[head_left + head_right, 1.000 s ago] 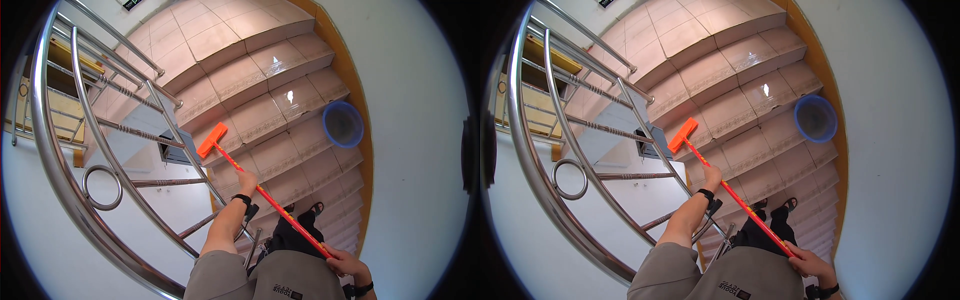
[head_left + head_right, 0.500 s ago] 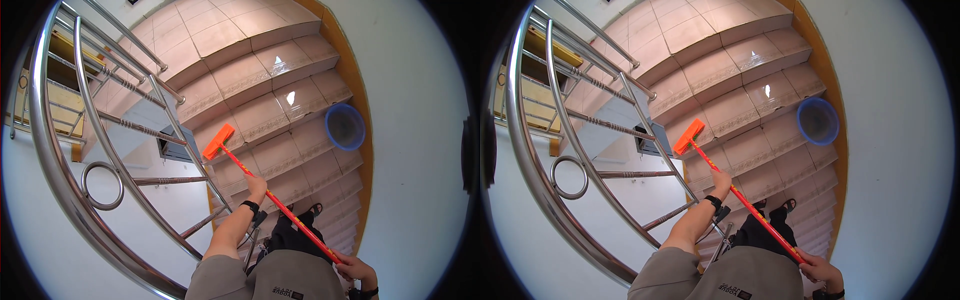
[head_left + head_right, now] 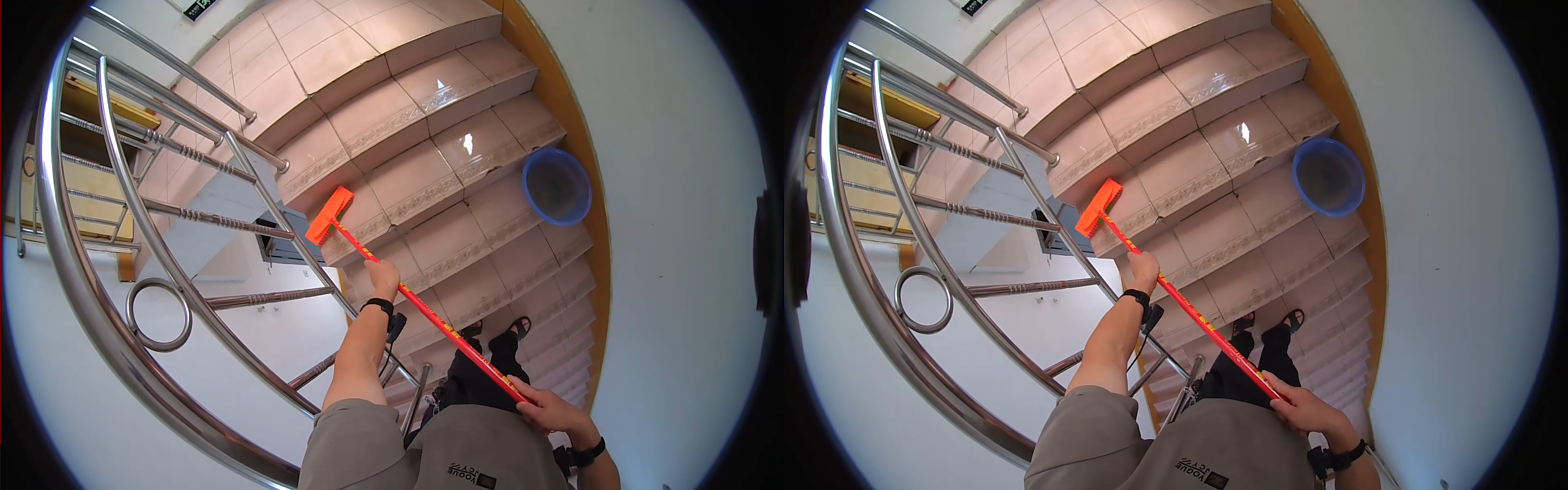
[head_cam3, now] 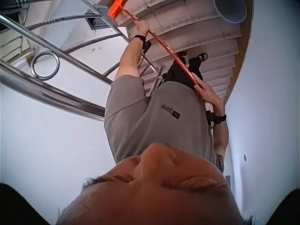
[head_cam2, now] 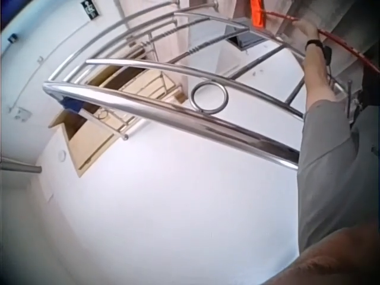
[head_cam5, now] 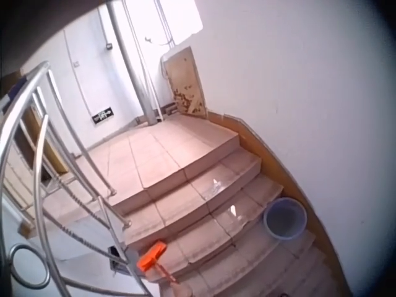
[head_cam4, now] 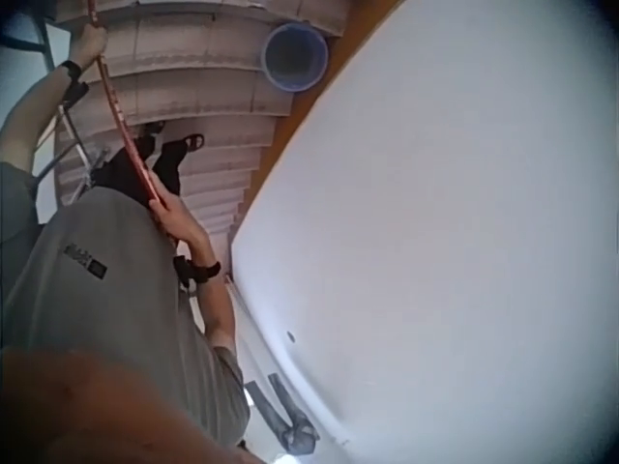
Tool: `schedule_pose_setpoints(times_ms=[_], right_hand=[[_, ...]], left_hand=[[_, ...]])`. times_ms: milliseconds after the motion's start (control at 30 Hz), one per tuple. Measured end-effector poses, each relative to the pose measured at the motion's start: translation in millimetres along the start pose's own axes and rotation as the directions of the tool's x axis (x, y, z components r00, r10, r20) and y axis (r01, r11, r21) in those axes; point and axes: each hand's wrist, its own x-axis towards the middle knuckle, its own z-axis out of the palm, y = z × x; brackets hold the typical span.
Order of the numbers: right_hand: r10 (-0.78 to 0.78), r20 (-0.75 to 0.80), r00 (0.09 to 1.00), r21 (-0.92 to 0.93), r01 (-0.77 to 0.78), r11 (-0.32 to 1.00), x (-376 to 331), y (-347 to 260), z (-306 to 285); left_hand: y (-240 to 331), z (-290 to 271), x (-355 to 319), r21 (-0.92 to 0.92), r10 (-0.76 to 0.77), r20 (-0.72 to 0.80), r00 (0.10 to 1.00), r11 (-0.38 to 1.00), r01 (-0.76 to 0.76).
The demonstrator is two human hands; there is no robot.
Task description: The person cleans the stairs by dipping a brush into a bucket of water and scrubbing the steps. After scrubbing several steps, the person picks up the bucket and moves it to a lower step to continue.
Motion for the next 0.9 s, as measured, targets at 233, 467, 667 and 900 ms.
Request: schedule_pose_setpoints(times_ms=[233,467,667,900], right_hand=[[0.13,-0.032,0.991,0.089,-0.126,0.988,-47.6,66.4,-11.4],[0.191,-0.009,0.981,0.338,-0.177,0.924,-71.6,118.8,-6.0],[0.214,-0.042,0.976,0.294,-0.192,0.936,-61.8,94.5,-6.6],[0.045,-0.016,0.999,0.119,-0.042,0.992,-7.2,29.3,0.0]], left_hand=[[-12.0,33.3,-103.0,0.08,0.061,0.01,0.998,0.995,-0.061],[-12.7,43.5,-152.3,0.067,-0.005,0.052,0.999,0.998,0.002],[-8.0,37.6,-130.9,0.112,0.008,0.05,0.999,0.994,-0.014],[14.1,14.2,-43.9,0.09,0.05,0.036,0.998,0.994,-0.053]])
